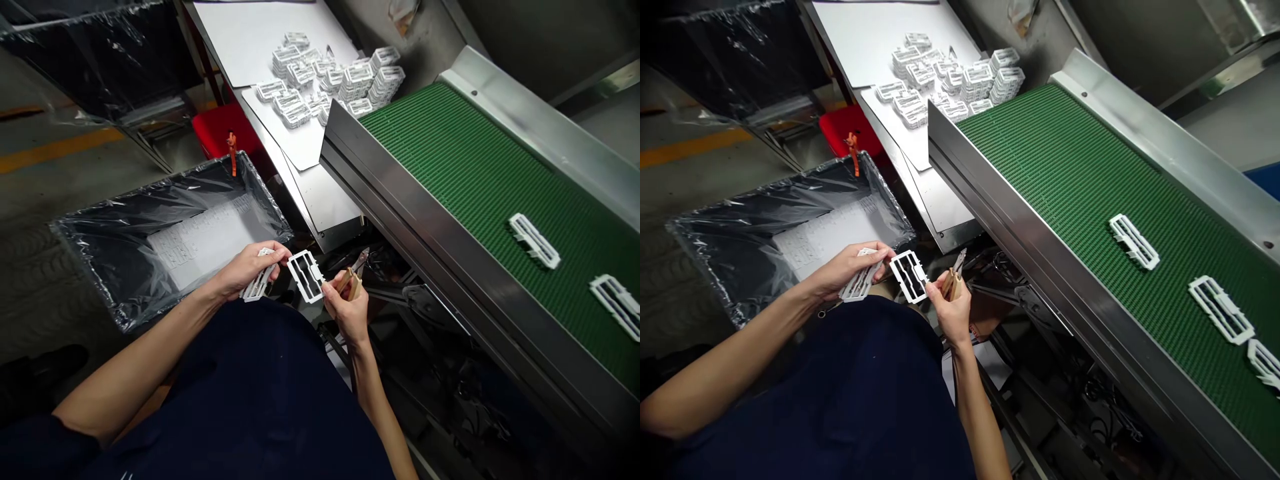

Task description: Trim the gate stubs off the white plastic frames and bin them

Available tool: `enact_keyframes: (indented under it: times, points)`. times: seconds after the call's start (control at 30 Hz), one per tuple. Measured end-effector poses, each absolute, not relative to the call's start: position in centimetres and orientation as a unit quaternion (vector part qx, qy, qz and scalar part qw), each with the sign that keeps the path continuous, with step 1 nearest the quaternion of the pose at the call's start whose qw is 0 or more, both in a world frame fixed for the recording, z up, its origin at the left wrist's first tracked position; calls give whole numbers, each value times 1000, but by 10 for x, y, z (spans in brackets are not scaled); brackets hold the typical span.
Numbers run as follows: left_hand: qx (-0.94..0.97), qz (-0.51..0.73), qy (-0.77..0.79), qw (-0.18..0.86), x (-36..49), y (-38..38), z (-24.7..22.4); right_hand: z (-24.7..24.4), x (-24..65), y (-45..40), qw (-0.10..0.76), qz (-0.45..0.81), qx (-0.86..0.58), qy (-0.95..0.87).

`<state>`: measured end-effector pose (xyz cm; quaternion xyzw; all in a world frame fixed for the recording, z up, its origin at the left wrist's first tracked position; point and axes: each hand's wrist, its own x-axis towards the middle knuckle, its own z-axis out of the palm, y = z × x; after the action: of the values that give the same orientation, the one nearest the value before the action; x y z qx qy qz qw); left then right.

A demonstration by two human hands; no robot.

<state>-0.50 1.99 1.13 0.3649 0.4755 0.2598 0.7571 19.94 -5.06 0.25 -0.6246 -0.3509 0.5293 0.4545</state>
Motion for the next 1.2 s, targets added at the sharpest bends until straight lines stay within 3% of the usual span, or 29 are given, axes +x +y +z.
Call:
enact_keyframes:
  times: [0.47,0.63,0.8,0.97,1.2]
  points:
    - [496,177,441,727,-4,44,26,5,200,-53,434,540,-615,-376]
    - [613,154,416,653,-9,46,24,4,200,-53,426,552,-599,-394]
    - [643,229,392,616,-8,40,16,-2,199,-56,428,592,-569,-379]
    - [583,235,308,714,-9,29,17,-17,191,-67,380,655,-535,-375]
    - [662,151,286,676,-9,4,30,-2,194,-91,233,616,-558,-504]
